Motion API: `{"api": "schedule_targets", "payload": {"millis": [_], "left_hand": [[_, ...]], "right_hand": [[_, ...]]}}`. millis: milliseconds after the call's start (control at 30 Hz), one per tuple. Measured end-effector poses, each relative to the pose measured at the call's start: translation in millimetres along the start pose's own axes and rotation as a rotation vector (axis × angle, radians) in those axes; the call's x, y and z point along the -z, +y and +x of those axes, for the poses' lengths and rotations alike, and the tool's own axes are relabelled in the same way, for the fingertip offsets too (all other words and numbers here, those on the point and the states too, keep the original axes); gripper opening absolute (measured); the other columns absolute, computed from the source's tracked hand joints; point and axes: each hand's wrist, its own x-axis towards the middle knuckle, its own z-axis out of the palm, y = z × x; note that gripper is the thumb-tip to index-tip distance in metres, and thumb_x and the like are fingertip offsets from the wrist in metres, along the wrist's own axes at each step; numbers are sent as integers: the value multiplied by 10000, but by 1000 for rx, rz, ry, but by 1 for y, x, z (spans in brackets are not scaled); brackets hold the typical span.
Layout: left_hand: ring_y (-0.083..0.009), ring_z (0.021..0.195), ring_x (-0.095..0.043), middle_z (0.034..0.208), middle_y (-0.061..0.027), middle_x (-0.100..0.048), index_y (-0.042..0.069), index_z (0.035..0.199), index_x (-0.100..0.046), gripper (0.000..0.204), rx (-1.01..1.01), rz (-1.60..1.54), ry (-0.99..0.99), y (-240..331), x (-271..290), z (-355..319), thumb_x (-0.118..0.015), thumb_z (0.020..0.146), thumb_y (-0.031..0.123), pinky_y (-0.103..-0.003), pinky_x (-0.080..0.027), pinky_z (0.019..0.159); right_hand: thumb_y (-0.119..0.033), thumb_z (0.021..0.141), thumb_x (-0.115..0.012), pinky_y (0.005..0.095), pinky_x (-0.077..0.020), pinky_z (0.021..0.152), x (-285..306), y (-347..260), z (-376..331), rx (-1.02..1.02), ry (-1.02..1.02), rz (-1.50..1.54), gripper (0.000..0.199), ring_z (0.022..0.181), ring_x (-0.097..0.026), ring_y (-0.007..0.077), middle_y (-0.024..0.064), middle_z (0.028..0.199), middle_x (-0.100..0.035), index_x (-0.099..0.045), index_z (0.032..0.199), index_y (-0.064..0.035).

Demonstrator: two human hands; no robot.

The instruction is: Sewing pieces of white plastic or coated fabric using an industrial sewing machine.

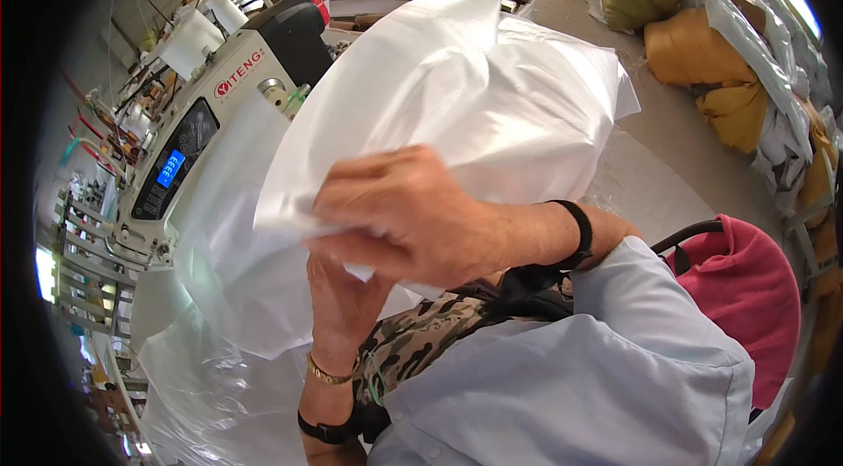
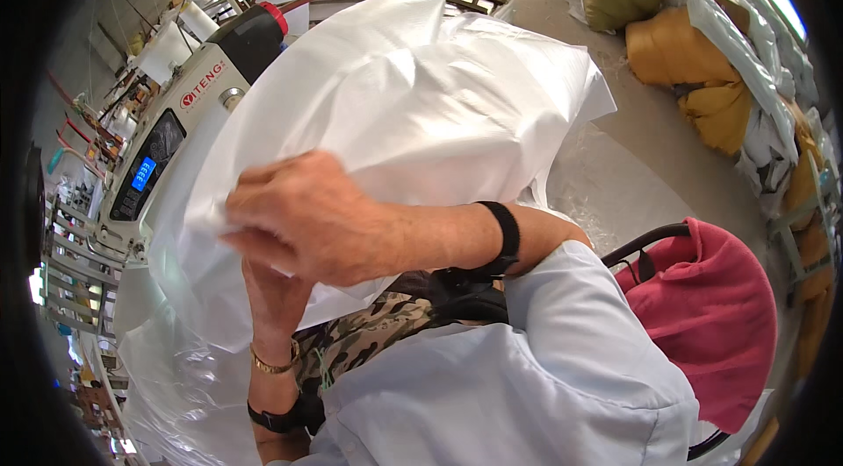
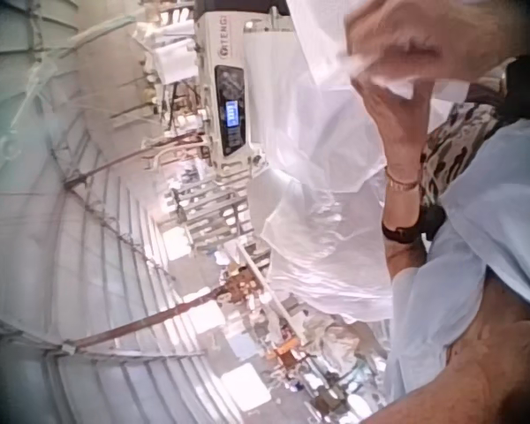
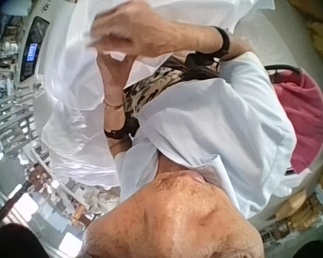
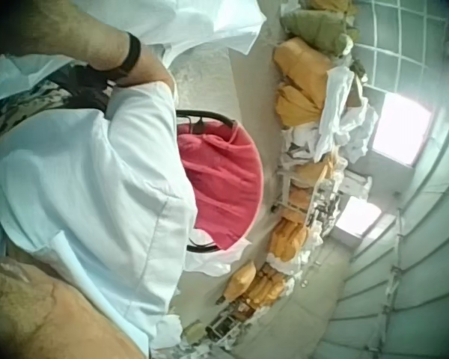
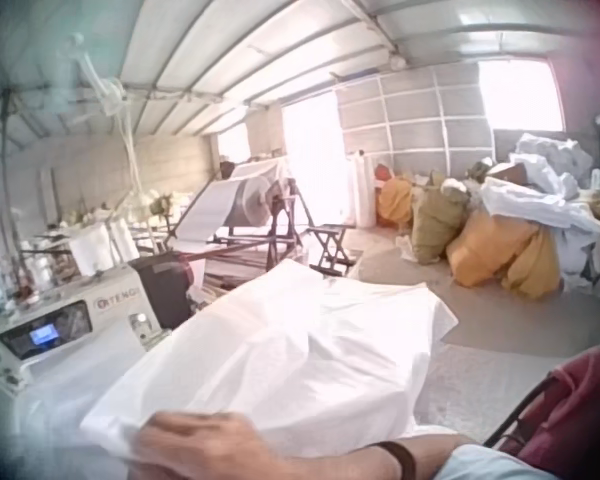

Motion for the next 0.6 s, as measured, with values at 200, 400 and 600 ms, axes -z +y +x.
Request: {"api": "schedule_targets", "payload": {"millis": [200,400,600], "left_hand": [[-164,918,-642,1071,-72,-694,-33,1160,-615,385,-50,-494,334,-26,-5,12,-738,801,28,-318,-489,839],[-150,986,-598,1124,-95,-645,-51,1136,-600,238,81,-365,489,-41,18,29,-604,915,37,-295,-467,892],[-146,879,-608,944,-78,-687,-18,1006,-695,139,111,-389,765,-37,14,48,-650,890,45,-296,-462,836]], "right_hand": [[-159,860,-698,352,-539,756,25,-1,-9,-3,-76,91,252,903,-676,309,151,1041,-670,-657,1046,6],[-364,829,-718,459,-204,1138,138,80,-55,-445,65,-882,502,1310,-455,256,96,1328,-583,-614,1268,-144],[-484,851,-671,504,-210,1135,162,127,-107,-441,-283,-595,568,1221,-521,289,143,1227,-619,-586,1296,-142]]}}
